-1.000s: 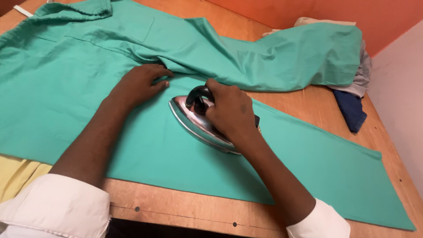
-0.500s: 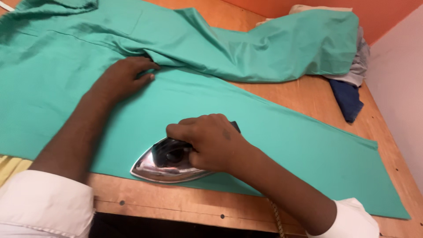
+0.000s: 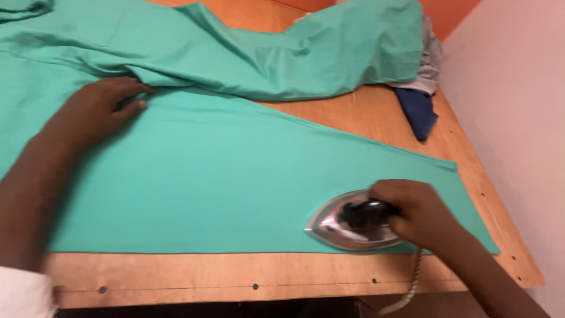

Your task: The person irons a teal garment laid out on a wooden table. They use a steam iron in their right hand to smooth the fabric while holding it in place with their left hand, moving the iron back and forth across the surface.

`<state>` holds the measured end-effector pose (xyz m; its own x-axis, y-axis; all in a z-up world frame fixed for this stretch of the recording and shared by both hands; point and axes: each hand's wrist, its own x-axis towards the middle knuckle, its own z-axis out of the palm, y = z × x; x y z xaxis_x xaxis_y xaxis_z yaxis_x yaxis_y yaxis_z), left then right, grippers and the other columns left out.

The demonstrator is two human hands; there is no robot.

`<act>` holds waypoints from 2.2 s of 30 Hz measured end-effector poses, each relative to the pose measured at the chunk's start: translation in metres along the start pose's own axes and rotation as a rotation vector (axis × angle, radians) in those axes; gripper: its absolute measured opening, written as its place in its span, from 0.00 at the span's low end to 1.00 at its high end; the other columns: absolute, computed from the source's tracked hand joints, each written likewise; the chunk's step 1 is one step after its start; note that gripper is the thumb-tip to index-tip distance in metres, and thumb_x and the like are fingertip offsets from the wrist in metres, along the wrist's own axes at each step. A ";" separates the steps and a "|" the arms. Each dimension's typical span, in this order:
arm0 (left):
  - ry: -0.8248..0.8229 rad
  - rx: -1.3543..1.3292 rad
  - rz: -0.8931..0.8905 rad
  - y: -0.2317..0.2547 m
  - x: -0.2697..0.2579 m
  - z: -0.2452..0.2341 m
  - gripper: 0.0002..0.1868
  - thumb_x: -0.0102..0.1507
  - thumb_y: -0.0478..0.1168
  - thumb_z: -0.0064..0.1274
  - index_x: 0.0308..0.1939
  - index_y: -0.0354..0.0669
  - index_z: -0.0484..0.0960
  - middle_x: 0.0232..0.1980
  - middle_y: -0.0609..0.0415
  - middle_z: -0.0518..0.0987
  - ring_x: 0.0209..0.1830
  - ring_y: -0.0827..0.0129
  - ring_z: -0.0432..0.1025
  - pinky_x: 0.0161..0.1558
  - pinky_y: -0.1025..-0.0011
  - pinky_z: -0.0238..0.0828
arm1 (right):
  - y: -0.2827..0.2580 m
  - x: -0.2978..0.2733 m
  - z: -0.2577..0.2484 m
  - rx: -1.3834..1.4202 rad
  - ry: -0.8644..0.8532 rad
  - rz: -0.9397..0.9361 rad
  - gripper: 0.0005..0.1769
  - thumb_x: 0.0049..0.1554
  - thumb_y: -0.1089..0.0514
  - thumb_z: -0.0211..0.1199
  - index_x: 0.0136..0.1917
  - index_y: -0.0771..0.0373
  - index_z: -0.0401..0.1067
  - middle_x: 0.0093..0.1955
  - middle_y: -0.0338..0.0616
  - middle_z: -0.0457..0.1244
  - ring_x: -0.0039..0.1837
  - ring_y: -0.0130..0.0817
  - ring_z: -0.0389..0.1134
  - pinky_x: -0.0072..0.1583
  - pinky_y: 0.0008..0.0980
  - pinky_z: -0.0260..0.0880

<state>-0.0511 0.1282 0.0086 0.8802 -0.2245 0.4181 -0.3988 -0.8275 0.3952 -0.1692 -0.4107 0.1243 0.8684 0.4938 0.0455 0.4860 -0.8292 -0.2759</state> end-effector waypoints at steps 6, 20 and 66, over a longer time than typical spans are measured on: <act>0.015 0.163 -0.001 0.018 -0.003 -0.003 0.17 0.68 0.43 0.51 0.60 0.48 0.83 0.54 0.51 0.82 0.52 0.52 0.76 0.52 0.57 0.73 | 0.077 -0.067 -0.018 -0.078 0.203 0.366 0.17 0.39 0.73 0.56 0.43 0.61 0.71 0.36 0.49 0.65 0.39 0.45 0.68 0.43 0.41 0.67; -0.274 0.125 0.275 0.157 -0.009 0.073 0.27 0.63 0.57 0.48 0.65 0.60 0.77 0.78 0.58 0.64 0.77 0.48 0.52 0.69 0.41 0.43 | 0.044 -0.023 0.011 -0.170 0.428 0.263 0.13 0.40 0.56 0.72 0.39 0.57 0.74 0.32 0.48 0.65 0.36 0.48 0.68 0.39 0.44 0.65; 0.054 0.031 0.171 0.294 -0.118 0.091 0.36 0.63 0.64 0.37 0.68 0.49 0.67 0.76 0.42 0.57 0.76 0.47 0.51 0.70 0.41 0.41 | 0.081 -0.057 0.000 -0.160 0.500 0.253 0.12 0.36 0.68 0.65 0.37 0.60 0.72 0.31 0.49 0.62 0.34 0.43 0.65 0.37 0.37 0.63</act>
<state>-0.2491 -0.1356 0.0011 0.7851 -0.3360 0.5203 -0.5324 -0.7954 0.2897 -0.1795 -0.5061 0.0998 0.8814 0.1239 0.4557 0.2327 -0.9537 -0.1907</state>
